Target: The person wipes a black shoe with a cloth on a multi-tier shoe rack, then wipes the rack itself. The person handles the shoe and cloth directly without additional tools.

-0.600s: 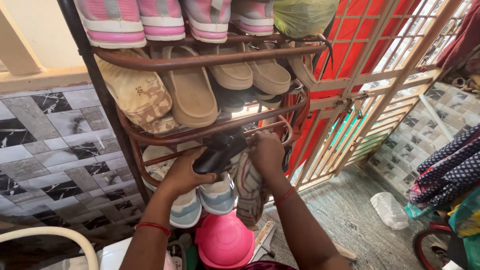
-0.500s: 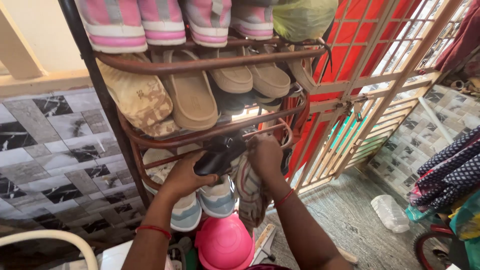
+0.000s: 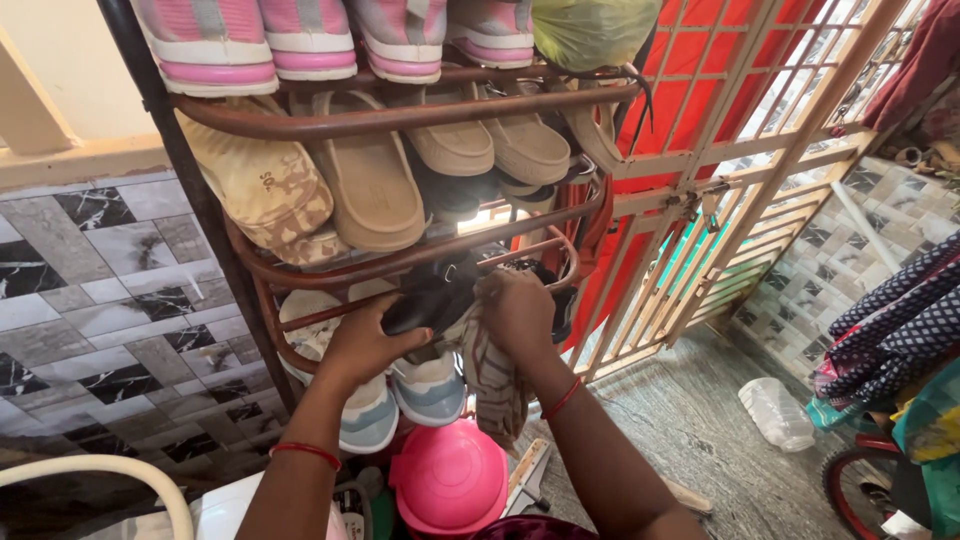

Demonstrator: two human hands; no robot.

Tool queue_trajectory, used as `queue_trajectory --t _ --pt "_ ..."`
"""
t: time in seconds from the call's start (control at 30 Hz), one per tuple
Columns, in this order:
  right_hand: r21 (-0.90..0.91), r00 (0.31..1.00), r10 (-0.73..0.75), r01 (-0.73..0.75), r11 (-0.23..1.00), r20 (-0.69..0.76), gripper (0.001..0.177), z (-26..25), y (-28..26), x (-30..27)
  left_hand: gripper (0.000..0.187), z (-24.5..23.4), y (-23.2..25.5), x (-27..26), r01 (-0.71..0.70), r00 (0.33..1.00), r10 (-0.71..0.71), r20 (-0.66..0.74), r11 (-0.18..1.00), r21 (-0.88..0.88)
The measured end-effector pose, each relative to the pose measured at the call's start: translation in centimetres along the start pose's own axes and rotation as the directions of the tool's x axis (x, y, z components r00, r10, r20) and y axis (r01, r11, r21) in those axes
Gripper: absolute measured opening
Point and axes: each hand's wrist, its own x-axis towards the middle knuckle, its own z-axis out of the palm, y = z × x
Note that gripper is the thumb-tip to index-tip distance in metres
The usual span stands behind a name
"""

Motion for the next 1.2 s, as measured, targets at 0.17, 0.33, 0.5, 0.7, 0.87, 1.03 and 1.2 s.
queue_trajectory --t 0.17,0.33,0.5,0.7,0.87,1.03,1.2 --pt "0.090 0.949 -0.234 0.257 0.962 -0.213 0.012 -2.2 -1.5 -1.4 0.071 -0.1 -0.7 -0.1 0.115 0.993 -0.098 0.069 0.934 -0.338" --pt "0.121 0.866 -0.431 0.470 0.874 -0.253 0.029 -2.8 -3.9 -4.6 0.073 -0.3 -1.8 -0.1 0.094 0.987 -0.010 0.163 0.849 -0.519" --pt "-0.011 0.908 -0.342 0.350 0.937 -0.241 0.029 -2.4 -0.8 -4.2 0.078 -0.4 -2.0 0.1 0.056 0.988 0.005 0.156 0.922 -0.382" --pt "0.067 0.967 -0.087 0.106 0.992 -0.241 0.011 -1.4 3.6 -2.8 0.084 -0.8 -2.1 0.2 0.039 0.986 0.016 0.164 0.945 -0.325" --pt "0.223 0.879 -0.060 0.185 0.957 -0.474 0.014 -1.4 3.1 -3.2 0.086 -1.1 -2.6 0.0 0.074 0.976 0.049 0.212 0.841 -0.536" --pt "0.300 0.858 -0.026 0.207 0.931 -0.512 0.023 -2.7 2.2 -2.7 0.084 -0.9 -2.1 0.3 0.061 0.975 0.046 0.217 0.884 -0.464" --pt "0.265 0.931 -0.065 0.168 0.949 -0.358 0.034 -1.7 0.8 -2.4 0.084 -0.3 -1.8 0.4 0.018 0.986 0.031 0.167 0.958 -0.285"
